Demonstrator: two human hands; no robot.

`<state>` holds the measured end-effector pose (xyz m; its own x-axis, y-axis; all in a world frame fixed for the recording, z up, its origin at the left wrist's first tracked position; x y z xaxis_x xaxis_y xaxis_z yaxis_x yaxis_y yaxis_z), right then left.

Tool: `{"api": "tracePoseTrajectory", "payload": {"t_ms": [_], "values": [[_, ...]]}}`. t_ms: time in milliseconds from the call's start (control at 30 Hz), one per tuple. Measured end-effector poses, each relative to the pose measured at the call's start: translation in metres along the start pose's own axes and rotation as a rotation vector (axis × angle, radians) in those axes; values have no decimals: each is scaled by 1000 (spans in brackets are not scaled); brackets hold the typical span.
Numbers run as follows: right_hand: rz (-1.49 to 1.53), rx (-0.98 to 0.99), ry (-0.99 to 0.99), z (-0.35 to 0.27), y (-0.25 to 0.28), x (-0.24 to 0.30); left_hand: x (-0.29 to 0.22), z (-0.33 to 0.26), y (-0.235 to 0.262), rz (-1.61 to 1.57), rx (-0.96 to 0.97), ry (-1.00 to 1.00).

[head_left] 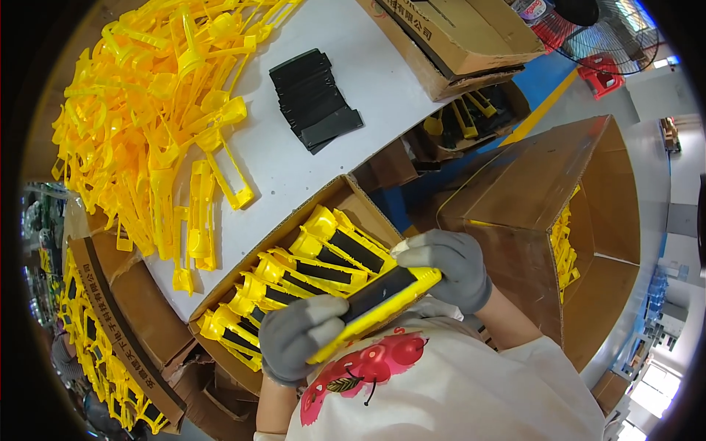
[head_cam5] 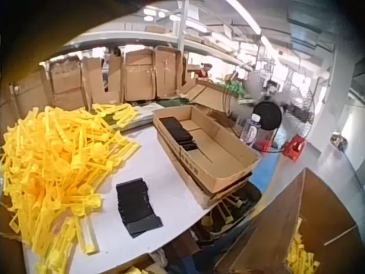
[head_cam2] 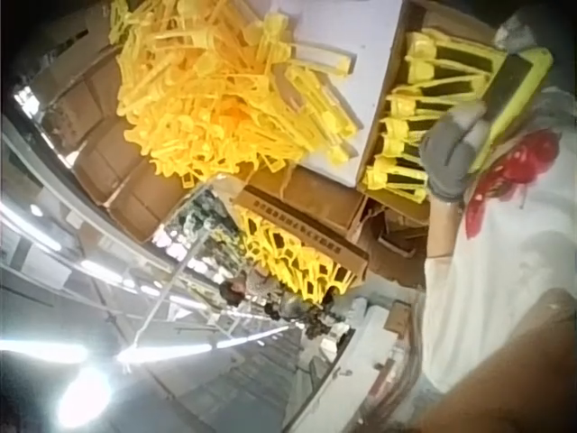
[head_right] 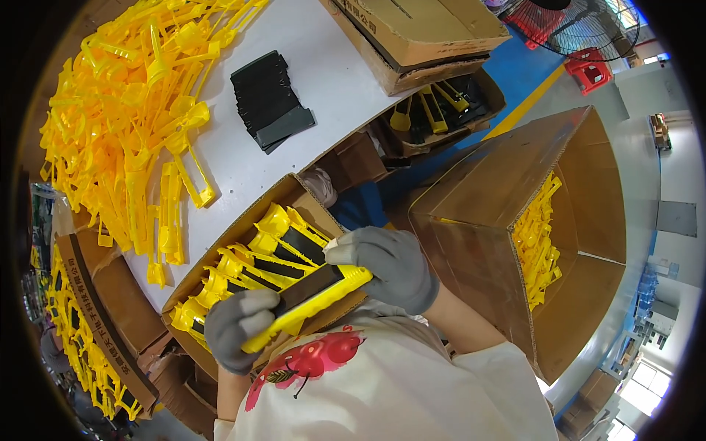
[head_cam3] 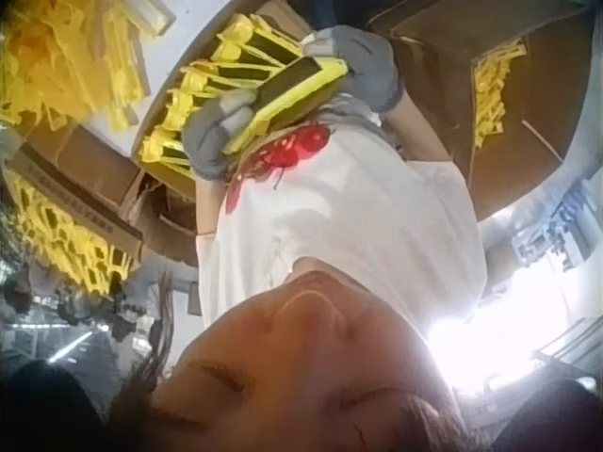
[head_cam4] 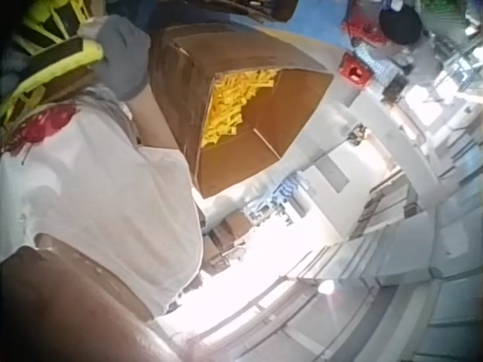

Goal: Assembling black components into yellow plastic light fixture frames.

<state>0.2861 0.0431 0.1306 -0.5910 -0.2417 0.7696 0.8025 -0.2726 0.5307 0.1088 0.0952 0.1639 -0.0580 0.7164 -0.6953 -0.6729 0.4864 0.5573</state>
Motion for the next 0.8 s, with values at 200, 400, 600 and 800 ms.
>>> {"api": "tracePoseTrajectory", "payload": {"t_ms": [200, 400, 600, 800], "values": [[27, -49, 9, 1, 3, 2, -35, -7, -3, 279, 68, -192], [-5, -37, 21, -4, 3, 1, -33, -9, -8, 278, 109, -187], [7, -22, -37, -2, 14, -10, 81, -40, 5, -626, -164, 868], [-95, 137, -655, -20, -22, -66, 126, 9, -29, -211, 334, 772]]}}
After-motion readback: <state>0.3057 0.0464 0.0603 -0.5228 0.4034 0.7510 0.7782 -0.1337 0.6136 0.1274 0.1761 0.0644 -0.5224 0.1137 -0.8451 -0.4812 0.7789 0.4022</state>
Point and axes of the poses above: each hand's wrist, its own z-axis towards the middle knuckle, its own y-axis out of the back of the hand, x = y × z, the point moved 10 cm from there along z, towards the middle knuckle, and after that the axes turned 1 degree about -x, right-handed, at the moved point
